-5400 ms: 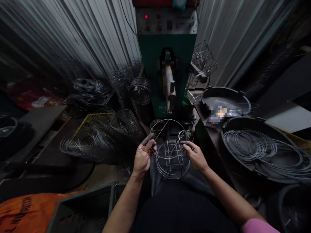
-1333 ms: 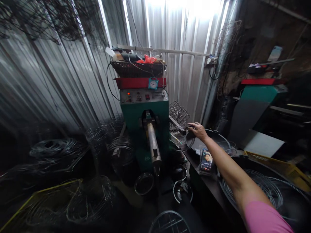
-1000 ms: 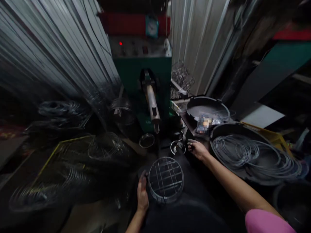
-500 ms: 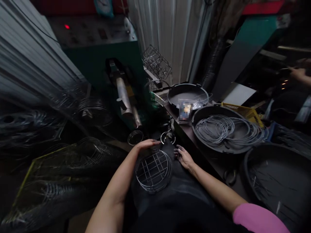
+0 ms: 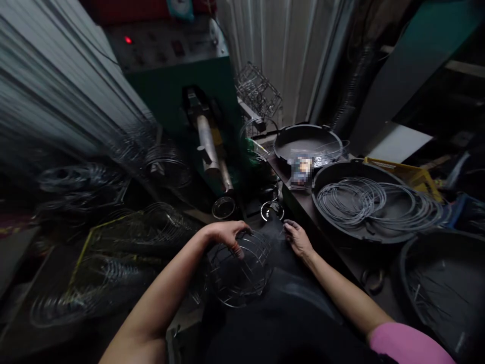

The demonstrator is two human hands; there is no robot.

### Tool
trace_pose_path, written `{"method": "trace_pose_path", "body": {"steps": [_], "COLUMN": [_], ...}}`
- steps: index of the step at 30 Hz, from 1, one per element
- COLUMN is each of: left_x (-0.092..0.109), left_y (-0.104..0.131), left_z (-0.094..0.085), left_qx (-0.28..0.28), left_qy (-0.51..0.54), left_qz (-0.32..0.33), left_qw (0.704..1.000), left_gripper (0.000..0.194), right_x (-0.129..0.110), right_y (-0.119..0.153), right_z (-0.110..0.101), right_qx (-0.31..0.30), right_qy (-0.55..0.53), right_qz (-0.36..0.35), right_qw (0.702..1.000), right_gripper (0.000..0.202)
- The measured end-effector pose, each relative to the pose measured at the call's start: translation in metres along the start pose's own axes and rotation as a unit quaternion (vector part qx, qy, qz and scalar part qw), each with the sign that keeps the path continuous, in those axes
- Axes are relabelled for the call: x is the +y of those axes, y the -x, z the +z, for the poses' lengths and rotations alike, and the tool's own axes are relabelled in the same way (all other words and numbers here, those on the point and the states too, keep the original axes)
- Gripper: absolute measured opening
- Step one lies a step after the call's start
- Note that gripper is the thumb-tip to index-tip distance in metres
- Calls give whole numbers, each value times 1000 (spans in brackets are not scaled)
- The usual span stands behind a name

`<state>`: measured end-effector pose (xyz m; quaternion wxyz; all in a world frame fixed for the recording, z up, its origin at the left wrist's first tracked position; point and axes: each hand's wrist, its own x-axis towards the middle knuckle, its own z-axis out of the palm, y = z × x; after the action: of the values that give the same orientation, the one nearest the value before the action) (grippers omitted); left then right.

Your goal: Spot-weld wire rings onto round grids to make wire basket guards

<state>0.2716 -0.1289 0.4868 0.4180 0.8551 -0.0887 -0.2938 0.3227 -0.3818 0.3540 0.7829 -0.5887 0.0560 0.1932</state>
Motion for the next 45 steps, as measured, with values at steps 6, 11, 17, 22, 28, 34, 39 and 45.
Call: {"method": "trace_pose_path", "body": {"steps": [6, 11, 17, 22, 28, 34, 39, 45], "left_x": [-8, -21, -18, -7, 7, 2, -2, -19], "left_y": [66, 109, 134, 123, 96, 57, 36, 27], "left_z": [22, 37, 61, 72, 50, 35, 34, 32], "left_qx": [108, 165, 188, 257, 431, 538, 528, 517], "left_qy": [7, 31, 26, 7, -138, -158, -156, -102], "left_qz": [25, 9, 0, 11, -7, -39, -61, -80], "left_qw": [994, 986, 982, 966, 892, 827, 833, 846], "left_gripper": [104, 97, 107, 107, 104, 96, 94, 94], "right_x": [15, 36, 31, -27, -126, -142, -114, -87], "right_y": [7, 10, 15, 24, 54, 43, 27, 5], "right_z": [-5, -16, -20, 5, 77, 131, 144, 128], "right_qx": [-72, -122, -159, -187, -327, -312, -203, -296], "right_qy": [331, 465, 538, 518, 452, 584, 607, 508], "right_qz": [-210, -257, -277, -245, -217, -199, -282, -379], "right_qw": [917, 838, 780, 798, 801, 722, 714, 715], "right_gripper": [22, 19, 18, 13, 26, 33, 21, 19]}}
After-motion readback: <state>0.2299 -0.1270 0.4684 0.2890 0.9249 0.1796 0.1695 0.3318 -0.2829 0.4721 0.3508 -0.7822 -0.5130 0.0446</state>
